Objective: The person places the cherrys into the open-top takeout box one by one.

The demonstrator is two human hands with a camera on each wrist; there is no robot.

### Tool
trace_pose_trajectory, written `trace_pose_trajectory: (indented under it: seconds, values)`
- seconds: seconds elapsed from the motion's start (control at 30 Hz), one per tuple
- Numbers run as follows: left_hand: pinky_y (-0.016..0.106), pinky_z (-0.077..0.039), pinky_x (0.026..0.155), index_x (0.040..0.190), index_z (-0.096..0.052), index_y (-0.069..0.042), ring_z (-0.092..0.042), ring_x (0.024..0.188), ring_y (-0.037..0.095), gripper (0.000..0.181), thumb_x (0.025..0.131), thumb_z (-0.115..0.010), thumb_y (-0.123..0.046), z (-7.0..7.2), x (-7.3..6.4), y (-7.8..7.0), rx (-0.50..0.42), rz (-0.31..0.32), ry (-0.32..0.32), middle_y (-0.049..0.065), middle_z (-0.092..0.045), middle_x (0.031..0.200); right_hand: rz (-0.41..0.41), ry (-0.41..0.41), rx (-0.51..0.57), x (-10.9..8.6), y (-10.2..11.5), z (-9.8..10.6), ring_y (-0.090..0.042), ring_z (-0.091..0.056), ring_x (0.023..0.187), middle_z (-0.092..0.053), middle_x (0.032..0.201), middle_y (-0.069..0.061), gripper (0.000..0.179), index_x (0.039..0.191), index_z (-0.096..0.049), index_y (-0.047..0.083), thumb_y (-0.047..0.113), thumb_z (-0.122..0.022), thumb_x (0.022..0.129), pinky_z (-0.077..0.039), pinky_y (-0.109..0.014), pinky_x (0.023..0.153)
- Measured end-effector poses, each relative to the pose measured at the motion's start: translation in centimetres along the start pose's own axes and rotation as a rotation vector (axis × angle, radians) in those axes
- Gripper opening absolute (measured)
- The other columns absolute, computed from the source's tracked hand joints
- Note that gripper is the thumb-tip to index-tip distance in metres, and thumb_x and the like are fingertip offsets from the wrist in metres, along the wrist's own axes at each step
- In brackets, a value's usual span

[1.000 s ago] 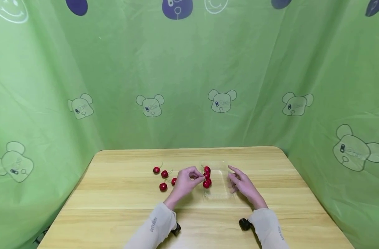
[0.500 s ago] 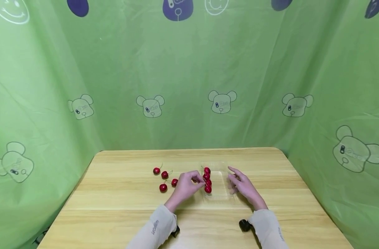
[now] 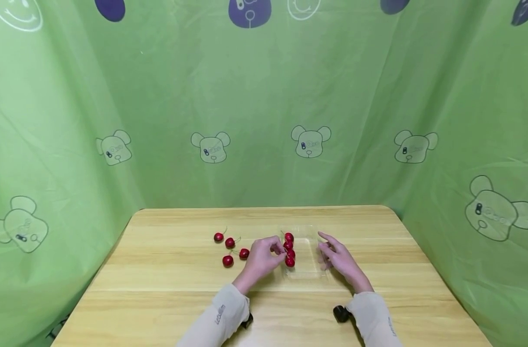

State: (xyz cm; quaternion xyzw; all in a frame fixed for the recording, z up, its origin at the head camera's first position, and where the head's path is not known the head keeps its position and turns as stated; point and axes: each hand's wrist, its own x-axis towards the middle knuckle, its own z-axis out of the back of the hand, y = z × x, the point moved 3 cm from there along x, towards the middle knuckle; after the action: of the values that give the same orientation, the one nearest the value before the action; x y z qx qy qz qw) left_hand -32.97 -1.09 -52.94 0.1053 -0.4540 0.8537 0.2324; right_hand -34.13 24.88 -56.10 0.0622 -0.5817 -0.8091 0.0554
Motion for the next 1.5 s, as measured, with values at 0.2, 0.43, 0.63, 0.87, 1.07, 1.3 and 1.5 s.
trace_pose_trajectory:
  seconds: [0.2,0.43,0.63,0.87,1.07,1.3,1.5]
  values:
    - [0.017,-0.052,0.068,0.079,-0.068,-0.019,-0.06,0.074,0.001,0.019,0.079,-0.081,-0.004,-0.1,0.1,-0.1,0.076,-0.015,-0.004,-0.008,-0.071,0.079,-0.002,-0.005,0.007,0.0,0.1,-0.1,-0.029,-0.067,0.086,-0.056,0.124,-0.03,0.062,0.162,-0.03,0.005,0.032,-0.051,0.11,-0.063,-0.037,0.068]
    - [0.015,-0.049,0.066,0.077,-0.065,-0.02,-0.056,0.071,0.0,0.021,0.075,-0.081,-0.006,-0.5,0.2,-0.1,0.117,-0.029,-0.016,-0.01,-0.067,0.076,-0.004,-0.006,0.014,0.2,-0.1,-0.1,-0.027,-0.066,0.083,-0.056,0.123,-0.03,0.061,0.161,-0.032,0.005,0.032,-0.051,0.11,-0.062,-0.035,0.067]
    - [0.015,-0.049,0.067,0.077,-0.064,-0.021,-0.056,0.073,0.0,0.022,0.076,-0.079,-0.007,-0.7,0.2,-0.1,0.128,-0.031,-0.01,-0.011,-0.066,0.077,-0.001,-0.005,0.015,0.2,-0.1,-0.1,-0.026,-0.066,0.083,-0.056,0.122,-0.03,0.061,0.161,-0.032,0.005,0.032,-0.051,0.11,-0.062,-0.035,0.067]
    - [0.013,-0.049,0.068,0.081,-0.065,-0.019,-0.056,0.074,0.001,0.021,0.077,-0.081,-0.004,-0.6,0.0,-0.7,0.188,-0.084,0.009,-0.009,-0.065,0.079,-0.005,-0.002,-0.007,0.2,-0.4,0.0,-0.027,-0.067,0.084,-0.056,0.123,-0.029,0.061,0.162,-0.03,0.005,0.031,-0.05,0.111,-0.062,-0.037,0.068]
    - [0.012,-0.05,0.069,0.081,-0.065,-0.018,-0.057,0.074,0.0,0.022,0.078,-0.082,-0.004,-0.7,0.0,-0.6,0.163,-0.059,0.017,-0.009,-0.065,0.081,-0.029,0.022,0.018,-0.2,0.7,0.1,-0.032,-0.067,0.086,-0.055,0.124,-0.033,0.059,0.161,-0.029,0.001,0.024,-0.05,0.111,-0.063,-0.04,0.07]
    - [0.012,-0.052,0.068,0.08,-0.065,-0.017,-0.06,0.074,0.002,0.022,0.079,-0.081,-0.002,-0.5,0.0,-0.5,0.125,-0.041,0.016,-0.008,-0.067,0.08,-0.023,0.022,0.017,-0.3,1.1,0.1,-0.036,-0.066,0.09,-0.053,0.125,-0.034,0.057,0.16,-0.03,0.0,0.022,-0.049,0.111,-0.063,-0.04,0.07]
    - [0.012,-0.052,0.067,0.081,-0.066,-0.016,-0.061,0.073,0.003,0.02,0.079,-0.079,-0.001,-0.3,-0.1,-0.5,0.119,-0.045,0.009,-0.007,-0.068,0.08,-0.009,0.003,-0.003,0.2,-0.3,0.1,-0.028,-0.066,0.087,-0.056,0.125,-0.029,0.059,0.161,-0.031,0.005,0.03,-0.049,0.111,-0.063,-0.036,0.068]
